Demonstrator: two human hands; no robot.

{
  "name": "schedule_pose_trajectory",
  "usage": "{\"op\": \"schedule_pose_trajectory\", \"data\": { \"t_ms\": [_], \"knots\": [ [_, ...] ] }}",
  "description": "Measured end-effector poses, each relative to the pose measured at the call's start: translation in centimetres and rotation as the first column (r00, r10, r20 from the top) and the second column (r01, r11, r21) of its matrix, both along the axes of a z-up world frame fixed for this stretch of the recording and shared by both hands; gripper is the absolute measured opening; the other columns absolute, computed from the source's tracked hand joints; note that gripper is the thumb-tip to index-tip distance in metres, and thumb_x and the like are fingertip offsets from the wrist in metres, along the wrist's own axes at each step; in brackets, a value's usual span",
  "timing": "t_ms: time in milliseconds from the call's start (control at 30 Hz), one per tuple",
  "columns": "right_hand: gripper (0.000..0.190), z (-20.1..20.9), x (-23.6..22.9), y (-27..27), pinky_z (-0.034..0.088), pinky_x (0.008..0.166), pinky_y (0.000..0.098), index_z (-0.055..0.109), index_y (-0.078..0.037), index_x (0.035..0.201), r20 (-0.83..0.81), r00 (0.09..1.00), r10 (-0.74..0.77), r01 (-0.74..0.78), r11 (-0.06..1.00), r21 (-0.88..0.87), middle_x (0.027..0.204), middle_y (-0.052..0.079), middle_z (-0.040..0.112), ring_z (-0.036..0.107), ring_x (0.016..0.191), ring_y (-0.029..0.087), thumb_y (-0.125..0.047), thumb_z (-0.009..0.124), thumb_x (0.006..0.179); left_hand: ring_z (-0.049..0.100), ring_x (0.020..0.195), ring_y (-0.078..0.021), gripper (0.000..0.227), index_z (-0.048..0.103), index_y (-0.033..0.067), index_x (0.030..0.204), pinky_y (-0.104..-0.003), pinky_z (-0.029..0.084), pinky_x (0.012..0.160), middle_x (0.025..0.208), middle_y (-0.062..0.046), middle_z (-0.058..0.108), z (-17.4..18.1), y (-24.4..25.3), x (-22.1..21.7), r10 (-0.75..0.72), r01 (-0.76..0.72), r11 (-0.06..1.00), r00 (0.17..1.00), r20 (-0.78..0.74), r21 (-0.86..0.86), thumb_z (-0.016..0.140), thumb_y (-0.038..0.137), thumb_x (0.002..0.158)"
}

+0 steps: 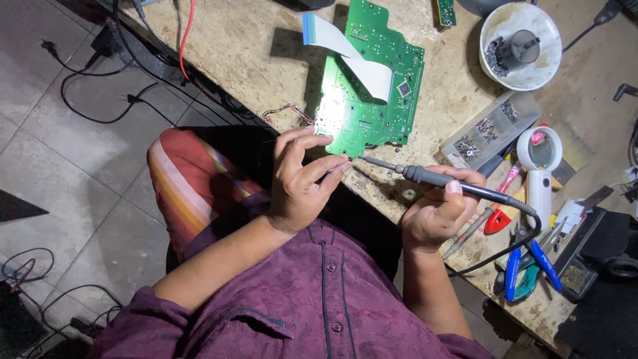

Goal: Soldering wires onto a green circuit board at a repair bench.

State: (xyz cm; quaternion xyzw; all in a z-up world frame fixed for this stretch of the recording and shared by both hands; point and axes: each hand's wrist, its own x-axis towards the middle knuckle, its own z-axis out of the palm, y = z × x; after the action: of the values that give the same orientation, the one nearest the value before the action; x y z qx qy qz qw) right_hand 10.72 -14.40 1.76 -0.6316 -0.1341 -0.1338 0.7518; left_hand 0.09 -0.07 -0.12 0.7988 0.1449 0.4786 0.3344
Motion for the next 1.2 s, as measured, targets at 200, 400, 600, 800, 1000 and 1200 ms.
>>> {"op": "schedule_pose_trajectory", "data": {
  "t_ms": [200,400,600,800,1000,1200],
  "knots": [
    [0.020,-0.3,0.2,-0.2,0.041,0.047,0.0184,0.048,-0.005,0.099,0.012,1.000,0.001,-0.001,1.000,-0.005,0.066,0.017,0.059,0.049,0.051,0.012,-0.024,0.049,0.093,0.061,0.112,-0.0360,0.008,0.079,0.0166,0.091,-0.052,0.049,0.101,0.106,-0.005,0.067,-0.1,0.0,0.0,-0.008,0.008,1.000,1.000,0.009,0.002,0.085,0.020,0.087],
    [0.020,-0.1,0.1,-0.1,0.042,0.047,0.0188,0.049,-0.005,0.098,0.006,1.000,-0.017,0.017,1.000,-0.019,0.066,0.017,0.060,0.049,0.050,0.012,-0.024,0.049,0.092,0.062,0.111,-0.0362,0.009,0.079,0.0161,0.092,-0.052,0.050,0.100,0.106,-0.005,0.067,0.0,0.1,-0.1,-0.010,0.010,1.000,1.000,0.014,-0.006,0.085,0.021,0.088],
    [0.021,-0.6,0.3,-0.4,0.041,0.046,0.0197,0.049,-0.004,0.098,0.013,1.000,-0.022,0.022,1.000,-0.004,0.067,0.018,0.060,0.048,0.050,0.013,-0.024,0.048,0.093,0.062,0.112,-0.0357,0.008,0.078,0.0146,0.091,-0.052,0.050,0.100,0.106,-0.005,0.066,0.3,0.0,-0.1,-0.003,0.003,1.000,1.000,0.016,-0.030,0.084,0.020,0.089],
    [0.021,-1.8,1.1,-2.2,0.040,0.047,0.0208,0.047,-0.006,0.100,0.042,0.997,-0.069,0.069,0.997,-0.017,0.070,0.018,0.060,0.048,0.053,0.013,-0.027,0.046,0.097,0.061,0.112,-0.0354,0.008,0.078,0.0156,0.091,-0.051,0.050,0.100,0.109,-0.004,0.065,1.1,0.1,-0.7,0.037,-0.037,0.999,0.999,0.001,-0.028,0.084,0.022,0.089],
    [0.021,-1.2,0.8,-1.5,0.050,0.052,0.0205,0.046,-0.005,0.102,0.049,0.997,-0.053,0.050,0.997,0.066,0.072,0.019,0.061,0.053,0.055,0.014,-0.025,0.046,0.098,0.064,0.099,-0.0298,0.006,0.077,0.0168,0.093,-0.037,0.055,0.083,0.101,-0.003,0.064,1.5,0.4,-2.6,0.031,-0.031,0.999,0.998,0.048,-0.015,0.081,0.021,0.091],
    [0.031,0.6,-0.1,-3.7,0.063,0.058,0.0326,0.044,-0.006,0.108,0.047,0.996,-0.076,0.068,0.987,0.147,0.079,0.021,0.061,0.064,0.059,0.025,-0.035,0.052,0.099,0.069,0.082,-0.0271,0.006,0.077,0.0137,0.088,-0.038,0.058,0.075,0.086,-0.003,0.069,-2.1,-0.4,-5.0,-0.176,0.183,0.977,0.982,0.068,-0.110,0.080,0.019,0.089]
  ]
}}
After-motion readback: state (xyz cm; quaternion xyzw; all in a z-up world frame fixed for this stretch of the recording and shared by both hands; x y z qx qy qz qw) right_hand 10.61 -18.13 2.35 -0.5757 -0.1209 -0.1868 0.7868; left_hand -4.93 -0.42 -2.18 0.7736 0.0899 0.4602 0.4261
